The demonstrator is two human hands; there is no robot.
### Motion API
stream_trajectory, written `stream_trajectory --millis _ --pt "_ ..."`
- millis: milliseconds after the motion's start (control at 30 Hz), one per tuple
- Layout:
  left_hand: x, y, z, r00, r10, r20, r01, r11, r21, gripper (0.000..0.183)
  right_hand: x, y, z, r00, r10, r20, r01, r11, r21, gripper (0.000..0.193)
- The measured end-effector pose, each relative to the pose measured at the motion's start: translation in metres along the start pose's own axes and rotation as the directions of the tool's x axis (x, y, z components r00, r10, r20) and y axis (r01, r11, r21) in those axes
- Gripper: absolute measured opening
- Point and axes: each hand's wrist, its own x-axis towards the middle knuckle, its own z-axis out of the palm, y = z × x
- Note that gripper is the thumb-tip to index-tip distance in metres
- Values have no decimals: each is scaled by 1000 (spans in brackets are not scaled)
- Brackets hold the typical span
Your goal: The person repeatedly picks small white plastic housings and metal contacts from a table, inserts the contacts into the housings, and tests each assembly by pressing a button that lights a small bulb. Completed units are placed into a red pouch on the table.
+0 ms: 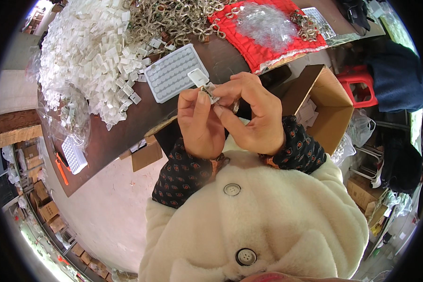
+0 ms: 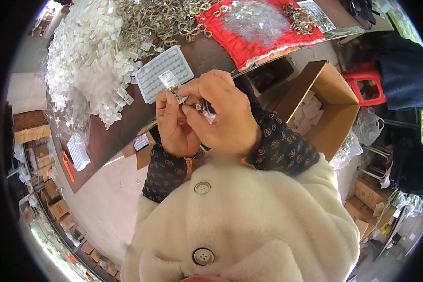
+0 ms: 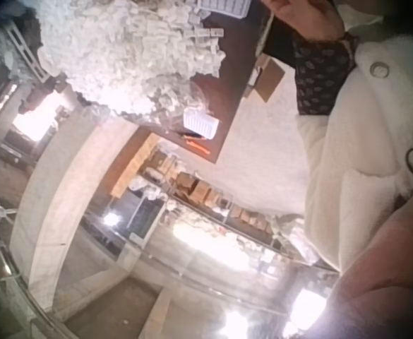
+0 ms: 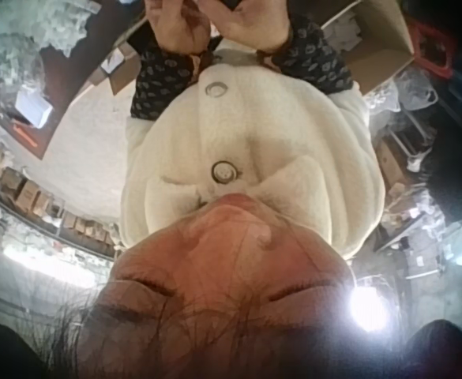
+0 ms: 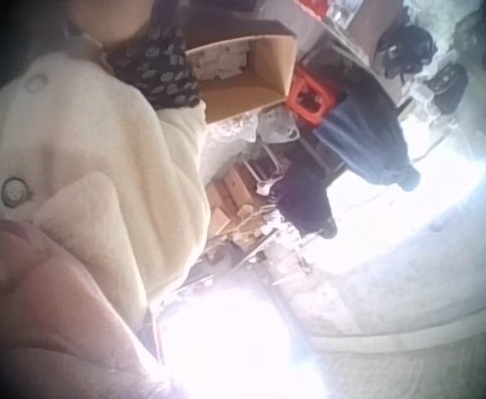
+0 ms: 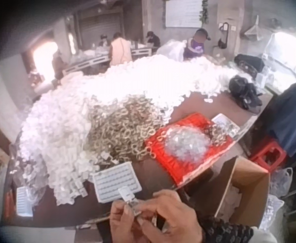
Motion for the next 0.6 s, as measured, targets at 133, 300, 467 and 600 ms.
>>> stream_trajectory --millis 133,300,467,600 --pt "2 -1 -4 999 14 -39 -14 1000 -12 12 -2 0 7 984 175 -34 -166 969 184 28" --pt "4 0 -3 973 229 26 -230 954 190 12 0 -3 6 976 216 -4 -211 957 199 30" --pt "6 9 0 912 369 181 -409 769 491 25 3 -9 0 975 217 35 -219 941 258 35" --pt "10 14 -2 876 389 284 -482 712 511 27 6 -10 -2 970 242 37 -242 925 293 33"
